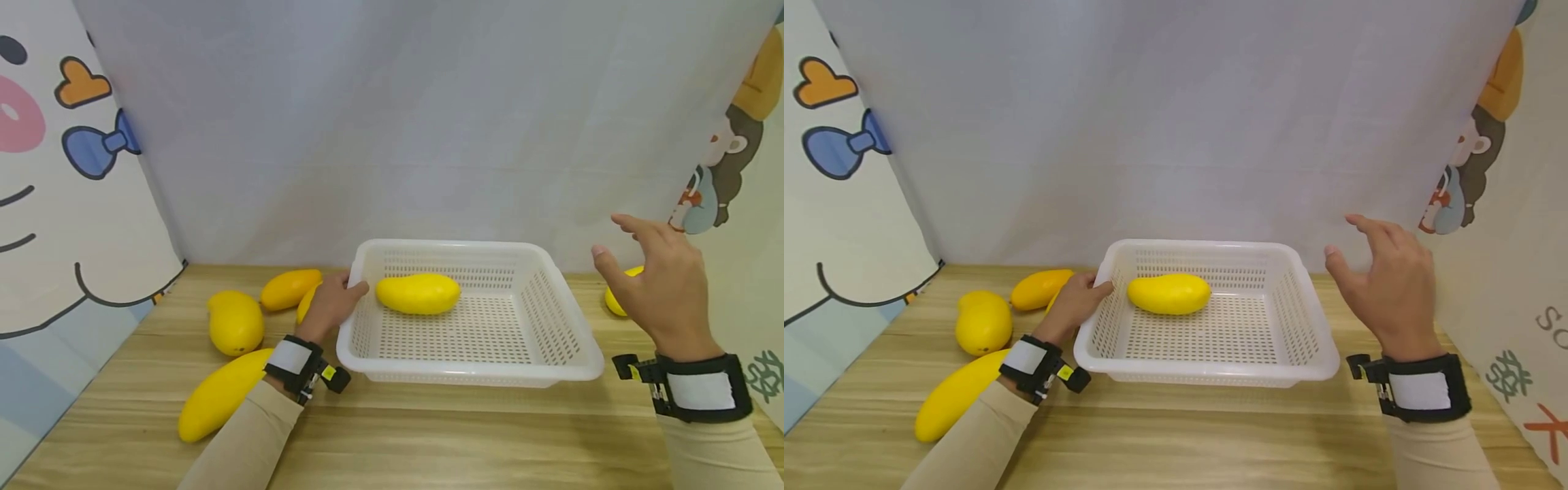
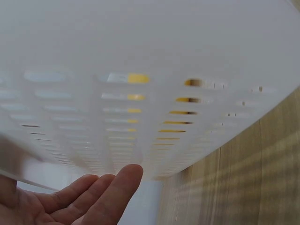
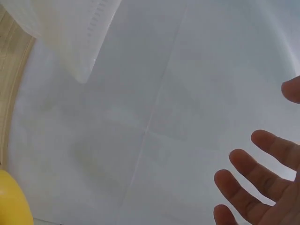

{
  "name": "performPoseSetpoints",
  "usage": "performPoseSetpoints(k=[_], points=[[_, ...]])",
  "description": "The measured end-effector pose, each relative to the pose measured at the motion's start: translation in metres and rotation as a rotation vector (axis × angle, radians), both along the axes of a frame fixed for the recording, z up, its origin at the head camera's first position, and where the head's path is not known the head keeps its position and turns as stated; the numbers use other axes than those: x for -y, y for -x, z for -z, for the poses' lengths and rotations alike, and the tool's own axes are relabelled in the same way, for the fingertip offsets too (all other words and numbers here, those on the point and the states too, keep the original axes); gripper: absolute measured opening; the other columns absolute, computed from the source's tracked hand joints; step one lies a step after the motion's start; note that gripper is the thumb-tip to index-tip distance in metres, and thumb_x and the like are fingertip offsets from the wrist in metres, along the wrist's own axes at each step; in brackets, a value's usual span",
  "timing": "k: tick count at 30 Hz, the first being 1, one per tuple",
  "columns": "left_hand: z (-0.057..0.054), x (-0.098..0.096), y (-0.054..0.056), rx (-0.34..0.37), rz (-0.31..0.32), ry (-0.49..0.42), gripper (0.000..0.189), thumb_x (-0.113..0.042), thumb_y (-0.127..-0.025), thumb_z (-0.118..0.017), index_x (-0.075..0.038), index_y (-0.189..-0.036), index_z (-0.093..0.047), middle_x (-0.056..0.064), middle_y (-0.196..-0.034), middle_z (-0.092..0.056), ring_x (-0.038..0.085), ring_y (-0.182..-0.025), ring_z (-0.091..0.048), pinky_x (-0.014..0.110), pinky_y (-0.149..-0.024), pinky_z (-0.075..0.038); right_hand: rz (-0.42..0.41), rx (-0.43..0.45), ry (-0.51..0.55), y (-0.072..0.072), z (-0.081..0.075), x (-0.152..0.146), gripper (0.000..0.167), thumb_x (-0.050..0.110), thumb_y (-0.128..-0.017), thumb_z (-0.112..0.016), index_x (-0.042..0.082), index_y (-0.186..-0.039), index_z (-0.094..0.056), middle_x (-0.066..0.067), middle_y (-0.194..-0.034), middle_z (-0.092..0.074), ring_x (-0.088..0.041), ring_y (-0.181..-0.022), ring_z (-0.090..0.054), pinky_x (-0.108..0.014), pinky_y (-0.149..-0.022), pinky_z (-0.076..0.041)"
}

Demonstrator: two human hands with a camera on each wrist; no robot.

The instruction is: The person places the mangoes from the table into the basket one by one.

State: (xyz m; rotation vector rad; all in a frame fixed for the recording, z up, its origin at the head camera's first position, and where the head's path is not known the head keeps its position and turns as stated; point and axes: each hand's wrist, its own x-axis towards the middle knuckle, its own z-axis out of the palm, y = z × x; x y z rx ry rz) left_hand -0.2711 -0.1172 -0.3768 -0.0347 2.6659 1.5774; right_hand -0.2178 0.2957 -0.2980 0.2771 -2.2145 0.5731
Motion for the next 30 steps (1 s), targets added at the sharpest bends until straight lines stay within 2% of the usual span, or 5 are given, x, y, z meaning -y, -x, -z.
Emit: performPoseSetpoints(k=[7,13,23,30], points=[[0.000,0.000,0.000,-0.004,0.004,-0.008,0.042,-0.026,-0.100,-0.055,-0.001,-0.134,-0.058,0.020,-0.107,-0.070,0.027,-0.080,-0.073,0.036,-0.063,-0.061,0.036,0.019,0.017,0.004,0.003,-0.004,0.053,0.029,-0.091,-0.065,-0.003,-0.133,-0.062,-0.033,-0.123,-0.060,-0.049,-0.109,-0.053,-0.069,-0.089,-0.038],[0.000,0.000,0.000,0.000,-0.001,-0.006,0.043,-0.026,-0.100,-0.055,-0.001,-0.135,-0.058,0.020,-0.108,-0.070,0.028,-0.081,-0.074,0.036,-0.063,-0.061,0.077,0.046,0.031,0.008,0.006,-0.008,0.055,0.030,-0.091,-0.065,-0.004,-0.133,-0.061,-0.035,-0.124,-0.059,-0.050,-0.108,-0.053,-0.067,-0.090,-0.037],[0.000,-0.001,-0.001,0.013,-0.007,-0.014,0.042,-0.027,-0.100,-0.055,-0.002,-0.133,-0.059,0.021,-0.110,-0.069,0.029,-0.082,-0.073,0.036,-0.064,-0.061,0.179,0.179,0.073,0.018,0.015,-0.018,0.062,0.036,-0.094,-0.062,-0.004,-0.140,-0.055,-0.036,-0.125,-0.057,-0.055,-0.114,-0.049,-0.071,-0.092,-0.034],[0.001,0.000,-0.001,0.012,-0.014,-0.017,0.041,-0.026,-0.100,-0.055,-0.001,-0.133,-0.059,0.021,-0.110,-0.069,0.030,-0.083,-0.073,0.036,-0.064,-0.061,0.220,0.220,0.087,0.028,0.025,-0.026,0.066,0.040,-0.094,-0.061,-0.004,-0.142,-0.052,-0.036,-0.127,-0.056,-0.056,-0.115,-0.049,-0.072,-0.091,-0.034]])
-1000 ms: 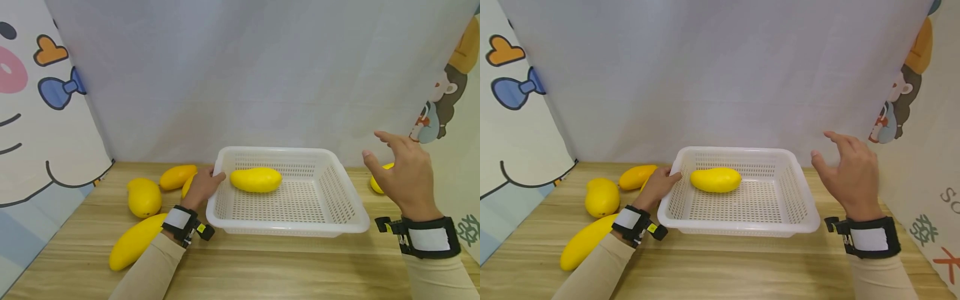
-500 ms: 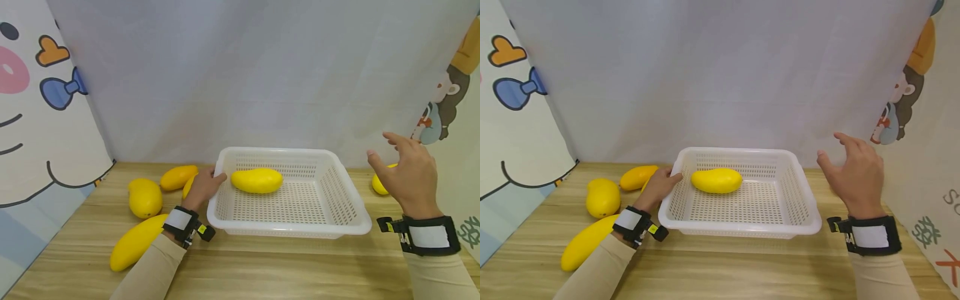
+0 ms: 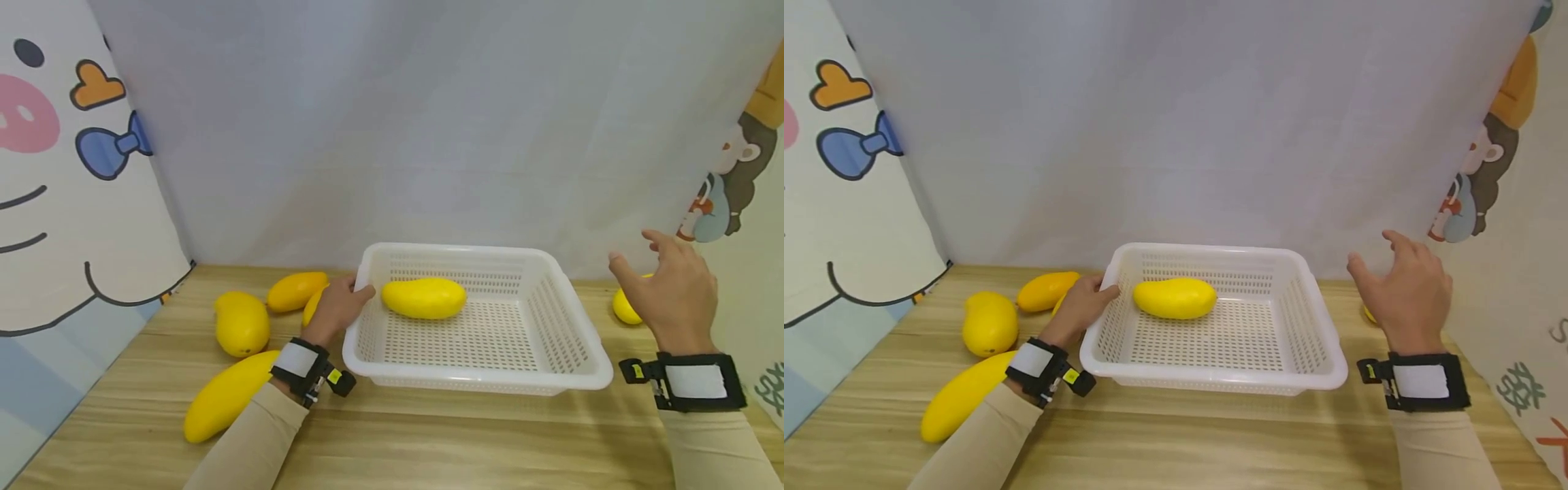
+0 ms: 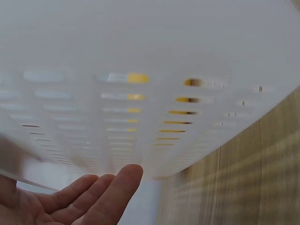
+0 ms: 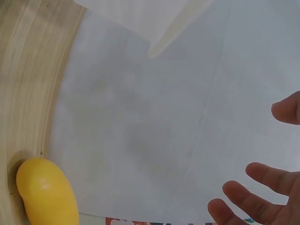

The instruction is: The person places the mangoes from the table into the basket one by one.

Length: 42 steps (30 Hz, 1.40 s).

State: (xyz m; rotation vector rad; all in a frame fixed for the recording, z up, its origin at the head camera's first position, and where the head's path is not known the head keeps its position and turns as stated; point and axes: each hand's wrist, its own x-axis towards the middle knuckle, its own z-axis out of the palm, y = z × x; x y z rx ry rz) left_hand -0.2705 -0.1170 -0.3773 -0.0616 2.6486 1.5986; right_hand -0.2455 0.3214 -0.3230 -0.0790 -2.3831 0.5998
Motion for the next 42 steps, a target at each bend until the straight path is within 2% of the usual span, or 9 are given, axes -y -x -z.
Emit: performPoseSetpoints(k=[7,17,28,34,42], points=[[-0.002,0.000,-0.002,-0.009,-0.005,0.009,0.041,-0.026,-0.100,-0.055,-0.002,-0.133,-0.059,0.020,-0.108,-0.070,0.028,-0.081,-0.073,0.036,-0.063,-0.061,0.066,0.071,-0.008,0.008,0.010,-0.006,0.069,0.043,-0.095,-0.058,-0.004,-0.144,-0.050,-0.036,-0.129,-0.055,-0.056,-0.116,-0.048,-0.070,-0.092,-0.036],[-0.002,0.001,-0.001,-0.003,-0.007,0.014,0.041,-0.026,-0.100,-0.055,-0.001,-0.133,-0.058,0.019,-0.107,-0.070,0.028,-0.080,-0.073,0.036,-0.063,-0.061,0.118,0.146,-0.007,0.017,0.023,-0.014,0.072,0.045,-0.094,-0.057,-0.006,-0.144,-0.049,-0.039,-0.128,-0.053,-0.058,-0.112,-0.049,-0.069,-0.090,-0.039],[-0.002,0.003,-0.001,-0.005,-0.012,0.018,0.040,-0.026,-0.100,-0.056,-0.002,-0.132,-0.059,0.018,-0.107,-0.070,0.027,-0.081,-0.073,0.036,-0.064,-0.061,0.160,0.230,-0.003,0.026,0.026,-0.019,0.076,0.048,-0.094,-0.056,-0.006,-0.147,-0.045,-0.041,-0.130,-0.049,-0.060,-0.113,-0.046,-0.069,-0.088,-0.039],[-0.002,0.001,-0.001,-0.008,-0.015,0.021,0.040,-0.027,-0.100,-0.055,-0.002,-0.131,-0.060,0.018,-0.107,-0.070,0.028,-0.081,-0.073,0.035,-0.064,-0.061,0.193,0.303,0.003,0.031,0.028,-0.026,0.079,0.051,-0.095,-0.054,-0.006,-0.149,-0.040,-0.043,-0.134,-0.045,-0.061,-0.115,-0.044,-0.070,-0.090,-0.039],[-0.003,-0.001,-0.001,-0.007,-0.009,0.000,0.040,-0.025,-0.100,-0.056,-0.002,-0.133,-0.059,0.018,-0.106,-0.070,0.027,-0.079,-0.073,0.036,-0.063,-0.061,0.242,0.369,0.043,0.040,0.039,-0.039,0.081,0.052,-0.096,-0.051,-0.005,-0.151,-0.036,-0.043,-0.138,-0.039,-0.062,-0.124,-0.038,-0.071,-0.099,-0.033]])
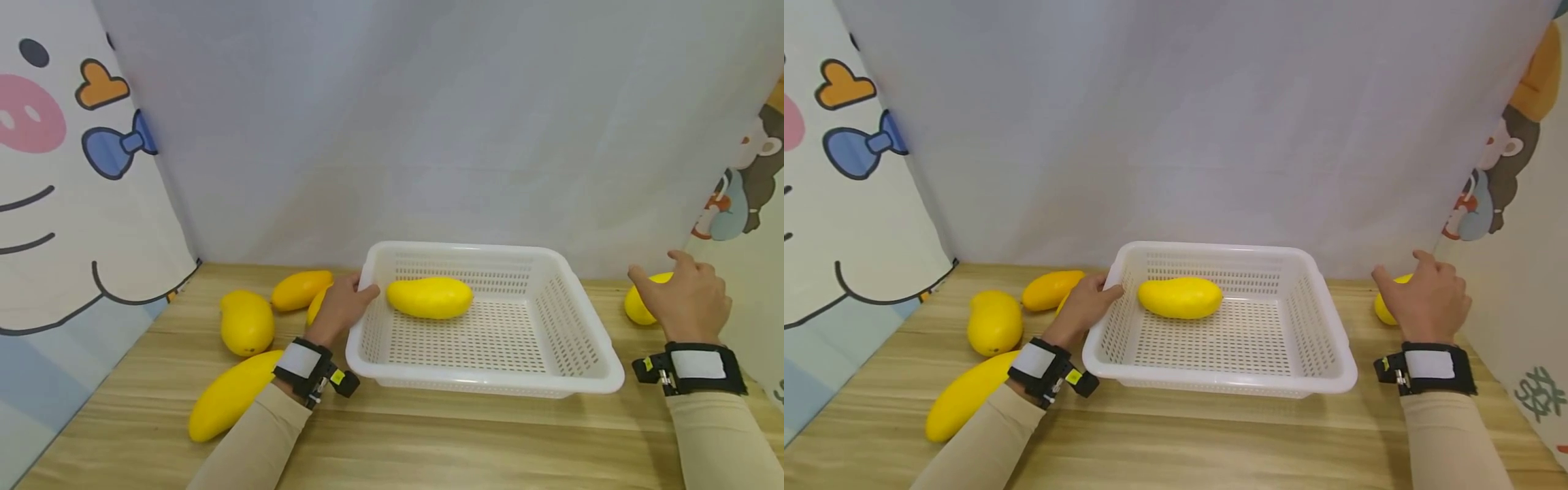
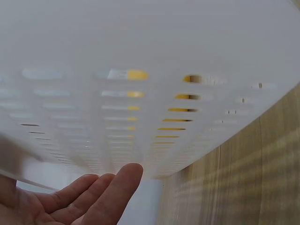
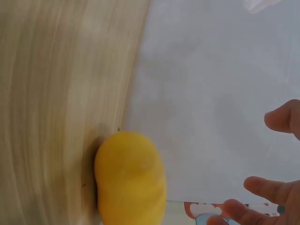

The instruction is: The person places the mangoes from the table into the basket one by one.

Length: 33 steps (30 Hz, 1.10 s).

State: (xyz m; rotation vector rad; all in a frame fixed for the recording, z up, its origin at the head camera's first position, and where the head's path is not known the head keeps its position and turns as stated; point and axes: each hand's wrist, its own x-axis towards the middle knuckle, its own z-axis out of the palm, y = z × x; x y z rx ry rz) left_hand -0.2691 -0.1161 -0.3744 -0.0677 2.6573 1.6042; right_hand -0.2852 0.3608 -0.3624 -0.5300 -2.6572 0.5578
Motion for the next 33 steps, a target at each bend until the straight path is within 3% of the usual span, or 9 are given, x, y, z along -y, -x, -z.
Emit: performPoseSetpoints(k=[12,21,33], points=[[-0.001,0.001,0.000,0.011,0.000,-0.003,0.040,-0.026,-0.100,-0.056,-0.001,-0.131,-0.060,0.018,-0.105,-0.071,0.026,-0.079,-0.073,0.036,-0.063,-0.061,0.023,0.120,0.043,0.012,0.020,-0.013,0.088,0.055,-0.096,-0.048,-0.006,-0.155,-0.025,-0.045,-0.145,-0.028,-0.063,-0.129,-0.029,-0.070,-0.103,-0.030],[0.001,0.002,0.000,0.010,0.004,-0.016,0.040,-0.026,-0.100,-0.056,-0.002,-0.131,-0.059,0.019,-0.105,-0.070,0.027,-0.078,-0.074,0.037,-0.062,-0.061,0.031,0.154,0.030,0.018,0.026,-0.020,0.091,0.059,-0.095,-0.046,-0.005,-0.156,-0.022,-0.047,-0.141,-0.028,-0.064,-0.127,-0.030,-0.070,-0.100,-0.032],[0.003,0.002,0.002,0.018,0.002,-0.025,0.040,-0.025,-0.100,-0.056,-0.002,-0.133,-0.059,0.017,-0.104,-0.071,0.026,-0.079,-0.073,0.036,-0.063,-0.061,0.072,0.169,0.029,0.021,0.033,-0.023,0.087,0.050,-0.096,-0.050,-0.006,-0.155,-0.020,-0.048,-0.145,-0.021,-0.062,-0.133,-0.026,-0.069,-0.103,-0.031]])
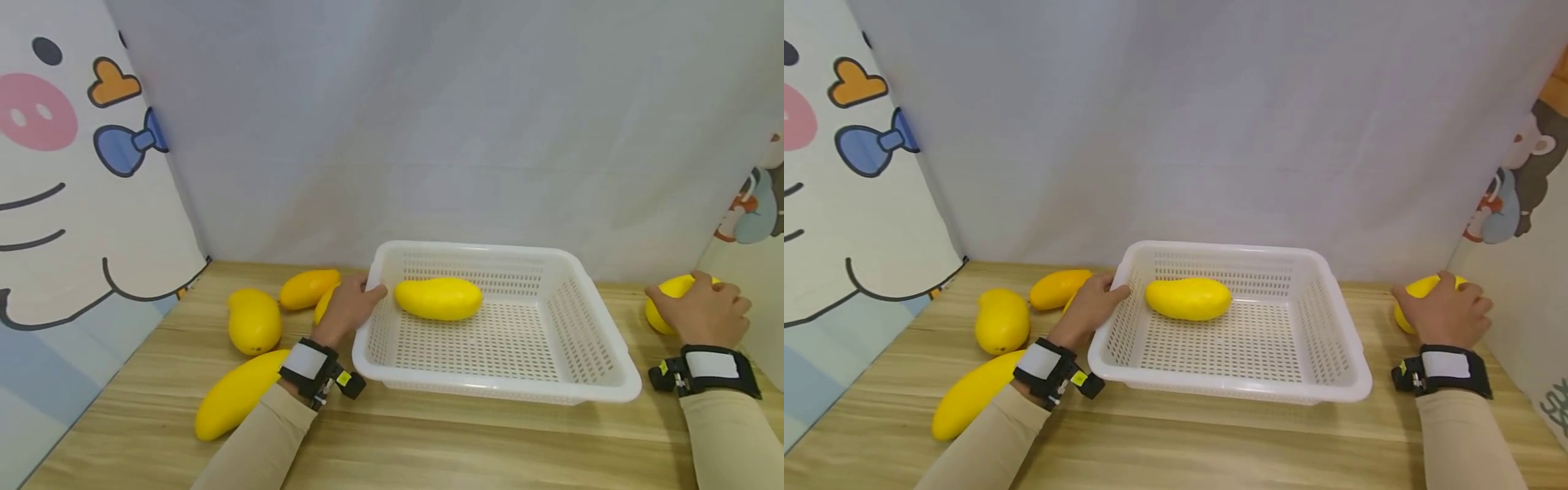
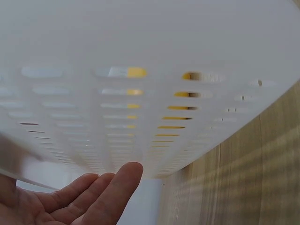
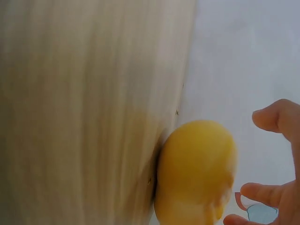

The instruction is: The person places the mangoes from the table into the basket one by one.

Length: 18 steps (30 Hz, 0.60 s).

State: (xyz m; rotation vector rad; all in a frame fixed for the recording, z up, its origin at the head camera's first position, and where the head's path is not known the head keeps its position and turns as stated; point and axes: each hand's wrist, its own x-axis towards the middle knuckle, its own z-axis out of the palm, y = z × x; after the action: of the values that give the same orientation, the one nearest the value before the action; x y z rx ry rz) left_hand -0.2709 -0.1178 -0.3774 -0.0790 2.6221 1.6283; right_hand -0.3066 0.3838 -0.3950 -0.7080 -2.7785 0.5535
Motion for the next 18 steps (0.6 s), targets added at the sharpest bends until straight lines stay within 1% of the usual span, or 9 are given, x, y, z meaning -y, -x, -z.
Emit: performPoseSetpoints(k=[6,12,14,18], points=[[0.001,0.000,0.000,-0.011,0.006,-0.003,0.041,-0.024,-0.100,-0.056,-0.002,-0.134,-0.059,0.018,-0.105,-0.071,0.025,-0.079,-0.074,0.036,-0.063,-0.061,-0.022,-0.001,0.030,0.000,0.004,-0.004,0.087,0.045,-0.096,-0.053,-0.008,-0.155,-0.017,-0.051,-0.143,-0.015,-0.064,-0.132,-0.023,-0.071,-0.102,-0.031],[0.001,0.000,0.000,-0.013,0.009,0.006,0.041,-0.024,-0.100,-0.056,-0.003,-0.135,-0.058,0.018,-0.105,-0.071,0.026,-0.078,-0.074,0.036,-0.062,-0.061,-0.064,0.016,0.064,0.001,0.007,-0.010,0.085,0.039,-0.094,-0.058,-0.010,-0.151,-0.018,-0.052,-0.140,-0.013,-0.066,-0.128,-0.021,-0.072,-0.094,-0.035],[0.001,0.000,-0.001,-0.014,0.007,0.012,0.041,-0.025,-0.100,-0.056,-0.003,-0.136,-0.058,0.018,-0.105,-0.071,0.025,-0.078,-0.074,0.036,-0.062,-0.061,-0.074,0.025,0.087,0.001,0.007,-0.012,0.086,0.038,-0.094,-0.059,-0.011,-0.150,-0.017,-0.051,-0.140,-0.011,-0.066,-0.126,-0.021,-0.072,-0.091,-0.037],[0.001,0.000,0.000,-0.020,0.011,0.016,0.041,-0.025,-0.100,-0.056,-0.003,-0.135,-0.059,0.017,-0.104,-0.071,0.025,-0.077,-0.073,0.036,-0.062,-0.061,-0.077,0.043,0.144,0.000,0.007,-0.015,0.090,0.038,-0.094,-0.059,-0.008,-0.153,-0.010,-0.050,-0.141,-0.007,-0.068,-0.126,-0.021,-0.074,-0.091,-0.037]])
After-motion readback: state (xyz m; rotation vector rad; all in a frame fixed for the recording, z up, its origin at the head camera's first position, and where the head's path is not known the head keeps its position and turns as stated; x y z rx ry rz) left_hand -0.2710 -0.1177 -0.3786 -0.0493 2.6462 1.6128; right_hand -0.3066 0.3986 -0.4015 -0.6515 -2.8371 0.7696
